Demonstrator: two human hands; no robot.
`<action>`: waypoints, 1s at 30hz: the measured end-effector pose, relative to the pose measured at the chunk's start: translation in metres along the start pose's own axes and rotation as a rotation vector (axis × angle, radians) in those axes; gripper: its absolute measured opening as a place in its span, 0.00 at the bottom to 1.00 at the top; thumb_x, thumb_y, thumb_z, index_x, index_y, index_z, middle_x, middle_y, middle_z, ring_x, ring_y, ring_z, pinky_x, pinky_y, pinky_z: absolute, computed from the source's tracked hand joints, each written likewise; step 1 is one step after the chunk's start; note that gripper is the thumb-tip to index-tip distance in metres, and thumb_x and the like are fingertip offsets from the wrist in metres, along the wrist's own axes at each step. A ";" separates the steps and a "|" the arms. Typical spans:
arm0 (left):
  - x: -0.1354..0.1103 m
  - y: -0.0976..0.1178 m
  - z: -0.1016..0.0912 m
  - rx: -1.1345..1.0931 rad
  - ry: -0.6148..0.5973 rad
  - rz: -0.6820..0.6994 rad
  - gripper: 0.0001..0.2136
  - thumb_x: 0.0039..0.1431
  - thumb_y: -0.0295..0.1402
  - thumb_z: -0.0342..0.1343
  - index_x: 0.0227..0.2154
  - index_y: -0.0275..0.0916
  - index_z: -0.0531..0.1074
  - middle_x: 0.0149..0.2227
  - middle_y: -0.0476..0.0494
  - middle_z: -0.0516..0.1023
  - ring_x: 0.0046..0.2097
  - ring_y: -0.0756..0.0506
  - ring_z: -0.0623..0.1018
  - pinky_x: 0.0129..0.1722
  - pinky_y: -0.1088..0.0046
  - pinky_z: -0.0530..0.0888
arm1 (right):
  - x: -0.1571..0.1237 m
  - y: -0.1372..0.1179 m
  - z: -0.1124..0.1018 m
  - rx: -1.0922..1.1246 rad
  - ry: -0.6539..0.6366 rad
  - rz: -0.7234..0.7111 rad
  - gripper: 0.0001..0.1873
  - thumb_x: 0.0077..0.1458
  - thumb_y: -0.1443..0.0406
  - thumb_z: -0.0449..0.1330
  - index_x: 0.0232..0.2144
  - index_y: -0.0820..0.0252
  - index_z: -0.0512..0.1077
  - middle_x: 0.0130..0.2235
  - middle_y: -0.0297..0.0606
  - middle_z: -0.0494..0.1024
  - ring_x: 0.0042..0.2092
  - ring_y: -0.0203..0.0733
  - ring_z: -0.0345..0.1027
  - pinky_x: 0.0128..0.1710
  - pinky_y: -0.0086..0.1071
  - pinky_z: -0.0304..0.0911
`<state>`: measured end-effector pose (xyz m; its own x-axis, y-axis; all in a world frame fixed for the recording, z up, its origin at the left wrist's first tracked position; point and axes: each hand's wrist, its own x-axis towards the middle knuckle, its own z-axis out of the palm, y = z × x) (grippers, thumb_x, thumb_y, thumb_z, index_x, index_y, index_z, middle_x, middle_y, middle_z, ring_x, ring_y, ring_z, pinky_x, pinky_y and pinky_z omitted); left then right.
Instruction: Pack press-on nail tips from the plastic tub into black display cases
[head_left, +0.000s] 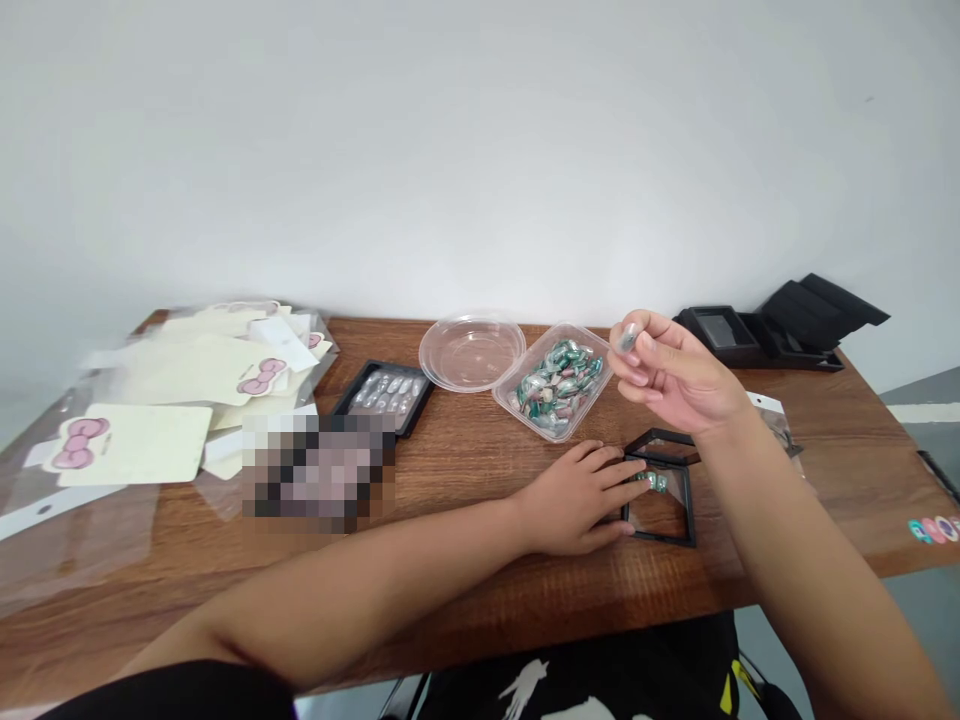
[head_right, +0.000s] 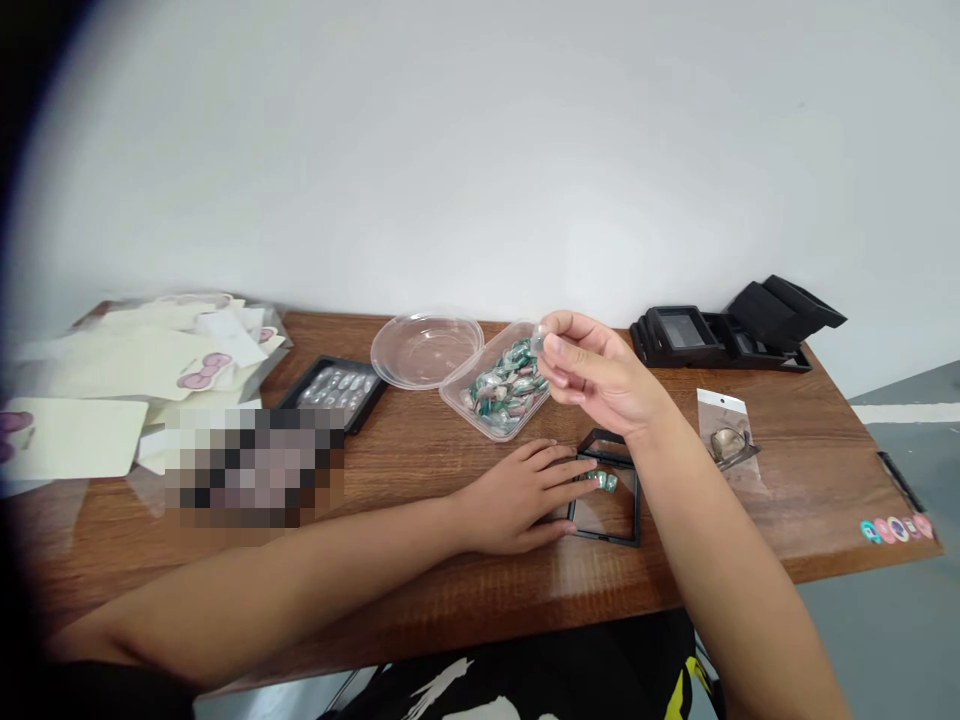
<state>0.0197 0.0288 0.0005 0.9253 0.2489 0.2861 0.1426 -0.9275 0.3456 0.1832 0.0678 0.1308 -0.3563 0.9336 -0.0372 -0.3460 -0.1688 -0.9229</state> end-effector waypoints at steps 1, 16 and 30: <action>0.000 0.000 0.000 0.001 0.001 0.002 0.25 0.72 0.47 0.47 0.65 0.38 0.64 0.66 0.42 0.68 0.63 0.35 0.67 0.63 0.55 0.61 | 0.000 0.000 0.001 0.008 0.014 -0.009 0.12 0.49 0.61 0.74 0.31 0.56 0.74 0.29 0.28 0.67 0.27 0.28 0.58 0.20 0.20 0.53; 0.001 0.000 0.001 0.012 -0.005 0.000 0.25 0.72 0.47 0.46 0.64 0.38 0.64 0.66 0.42 0.68 0.63 0.36 0.67 0.63 0.55 0.60 | 0.015 0.019 0.003 -0.093 0.193 -0.009 0.16 0.43 0.59 0.77 0.32 0.56 0.77 0.34 0.32 0.84 0.27 0.32 0.76 0.20 0.22 0.71; 0.001 0.000 -0.001 0.019 -0.022 -0.004 0.25 0.72 0.47 0.46 0.65 0.38 0.64 0.66 0.42 0.68 0.63 0.36 0.67 0.63 0.55 0.60 | 0.023 0.027 0.001 -0.047 0.241 -0.033 0.16 0.44 0.61 0.76 0.37 0.52 0.80 0.37 0.30 0.85 0.36 0.36 0.80 0.25 0.23 0.76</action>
<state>0.0205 0.0290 0.0013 0.9322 0.2464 0.2652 0.1526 -0.9318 0.3292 0.1651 0.0840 0.1049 -0.1264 0.9878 -0.0913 -0.3118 -0.1270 -0.9416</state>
